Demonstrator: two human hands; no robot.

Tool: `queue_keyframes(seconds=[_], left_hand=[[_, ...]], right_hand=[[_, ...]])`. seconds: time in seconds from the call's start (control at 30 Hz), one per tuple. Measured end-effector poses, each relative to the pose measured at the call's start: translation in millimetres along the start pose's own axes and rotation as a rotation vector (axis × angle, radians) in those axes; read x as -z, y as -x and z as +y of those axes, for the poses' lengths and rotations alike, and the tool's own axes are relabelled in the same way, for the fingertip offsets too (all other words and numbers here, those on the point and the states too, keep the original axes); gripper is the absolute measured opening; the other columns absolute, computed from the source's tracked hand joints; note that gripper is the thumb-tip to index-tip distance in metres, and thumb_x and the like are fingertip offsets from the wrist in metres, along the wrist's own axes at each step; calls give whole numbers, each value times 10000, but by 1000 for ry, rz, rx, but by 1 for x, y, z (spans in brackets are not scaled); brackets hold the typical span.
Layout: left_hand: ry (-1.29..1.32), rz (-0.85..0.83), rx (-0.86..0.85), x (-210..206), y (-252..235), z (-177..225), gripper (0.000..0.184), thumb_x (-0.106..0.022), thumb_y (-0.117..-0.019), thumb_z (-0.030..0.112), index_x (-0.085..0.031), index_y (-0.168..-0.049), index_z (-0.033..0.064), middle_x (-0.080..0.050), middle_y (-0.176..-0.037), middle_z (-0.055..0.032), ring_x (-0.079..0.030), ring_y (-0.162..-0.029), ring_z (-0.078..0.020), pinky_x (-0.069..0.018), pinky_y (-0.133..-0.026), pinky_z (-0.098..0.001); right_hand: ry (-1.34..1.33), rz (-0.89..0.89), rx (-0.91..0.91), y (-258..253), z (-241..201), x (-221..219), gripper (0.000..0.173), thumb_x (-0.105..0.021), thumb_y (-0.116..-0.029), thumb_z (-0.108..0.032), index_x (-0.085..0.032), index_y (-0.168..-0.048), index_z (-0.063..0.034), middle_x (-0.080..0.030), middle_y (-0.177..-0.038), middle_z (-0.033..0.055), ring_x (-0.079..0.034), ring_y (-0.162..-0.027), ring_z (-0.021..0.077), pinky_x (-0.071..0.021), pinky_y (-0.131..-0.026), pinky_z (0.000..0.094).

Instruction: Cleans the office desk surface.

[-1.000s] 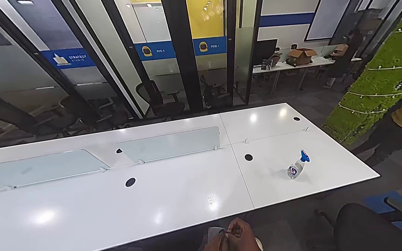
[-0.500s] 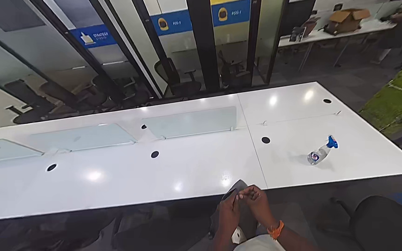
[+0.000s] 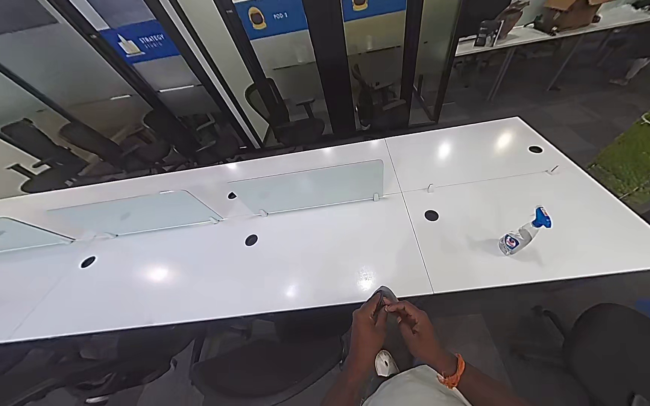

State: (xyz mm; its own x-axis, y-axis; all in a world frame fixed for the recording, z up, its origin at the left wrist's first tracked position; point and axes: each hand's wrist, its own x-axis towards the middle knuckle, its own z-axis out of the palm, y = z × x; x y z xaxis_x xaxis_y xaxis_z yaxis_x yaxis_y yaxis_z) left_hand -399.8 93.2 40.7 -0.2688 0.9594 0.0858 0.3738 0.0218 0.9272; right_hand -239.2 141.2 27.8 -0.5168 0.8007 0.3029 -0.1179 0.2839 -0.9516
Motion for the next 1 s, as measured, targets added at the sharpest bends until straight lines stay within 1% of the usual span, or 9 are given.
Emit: queue_keyframes(seconds=[0.17, 0.27, 0.37, 0.47, 0.53, 0.6, 0.7, 0.87, 1.0], left_hand=[[-167, -160, -125, 25, -5, 1, 269, -521, -1018, 70, -708, -1198, 2, -735, -1143, -124, -698, -1081, -164, -543, -1011, -353], [-208, -348, -199, 42, -12, 4, 285, -500, -992, 2, -716, -1174, 42, -718, -1182, -103, -660, -1155, -199, -509, -1053, -400], [-175, -449, -222, 52, -20, 7, 323, -484, -980, -25, -715, -1178, 83, -718, -1184, -56, -653, -1128, -184, -510, -1031, -404], [-116, -457, -252, 58, -23, 9, 330, -458, -1002, -14, -718, -1165, 107, -719, -1197, -22, -650, -1137, -142, -514, -1030, -375], [-73, -441, -266, 62, -23, 13, 310, -452, -1018, -3, -719, -1144, 91, -720, -1188, -29, -655, -1131, -134, -524, -1025, -355], [-56, -426, -271, 67, -23, 17, 297, -448, -1030, 13, -717, -1133, 88, -723, -1171, -27, -657, -1123, -128, -523, -1024, -349], [-45, -408, -298, 72, -22, 21, 304, -442, -1025, 8, -717, -1124, 94, -725, -1155, -25, -657, -1123, -130, -526, -1021, -355], [-45, -389, -319, 74, -21, 22, 300, -447, -1019, 7, -713, -1110, 112, -718, -1135, -15, -649, -1083, -130, -522, -990, -339], [-55, -386, -325, 73, -22, 22, 305, -441, -1016, 8, -712, -1099, 121, -720, -1127, -4, -644, -1070, -128, -517, -977, -341]], right_hand=[[197, 47, -13, -14, 6, 28, 313, -549, -931, -3, -678, -1215, -18, -688, -1259, 105, -681, -1123, 167, -603, -924, 337], [343, -101, 12, -25, 2, 50, 337, -610, -932, -91, -685, -1261, -87, -568, -1439, 104, -527, -1353, 215, -493, -1104, 391], [330, -285, 1, -30, -1, 55, 373, -682, -932, -179, -680, -1305, -163, -476, -1546, 66, -404, -1459, 214, -397, -1191, 434], [19, -311, -65, -34, -2, 53, 601, -660, -900, -78, -487, -1473, -21, -464, -1571, 103, -417, -1472, 230, -380, -1220, 439], [-390, -230, -168, -35, -4, 51, 716, -686, -909, -177, -346, -1503, 32, -485, -1541, 196, -466, -1438, 314, -382, -1207, 456], [-681, -128, -259, -34, -8, 50, 803, -787, -869, -321, -393, -1485, 9, -532, -1487, 233, -531, -1377, 347, -411, -1174, 455], [-893, -96, -306, -33, -12, 51, 684, -789, -870, -260, -500, -1432, 2, -548, -1466, 248, -540, -1366, 356, -407, -1174, 458], [-1020, -96, -314, -34, -15, 50, 509, -709, -943, -186, -563, -1384, 21, -561, -1445, 270, -543, -1366, 370, -403, -1183, 466], [-1018, -94, -321, -35, -15, 49, 508, -679, -978, -286, -583, -1361, 35, -576, -1426, 277, -553, -1356, 376, -405, -1185, 466]])
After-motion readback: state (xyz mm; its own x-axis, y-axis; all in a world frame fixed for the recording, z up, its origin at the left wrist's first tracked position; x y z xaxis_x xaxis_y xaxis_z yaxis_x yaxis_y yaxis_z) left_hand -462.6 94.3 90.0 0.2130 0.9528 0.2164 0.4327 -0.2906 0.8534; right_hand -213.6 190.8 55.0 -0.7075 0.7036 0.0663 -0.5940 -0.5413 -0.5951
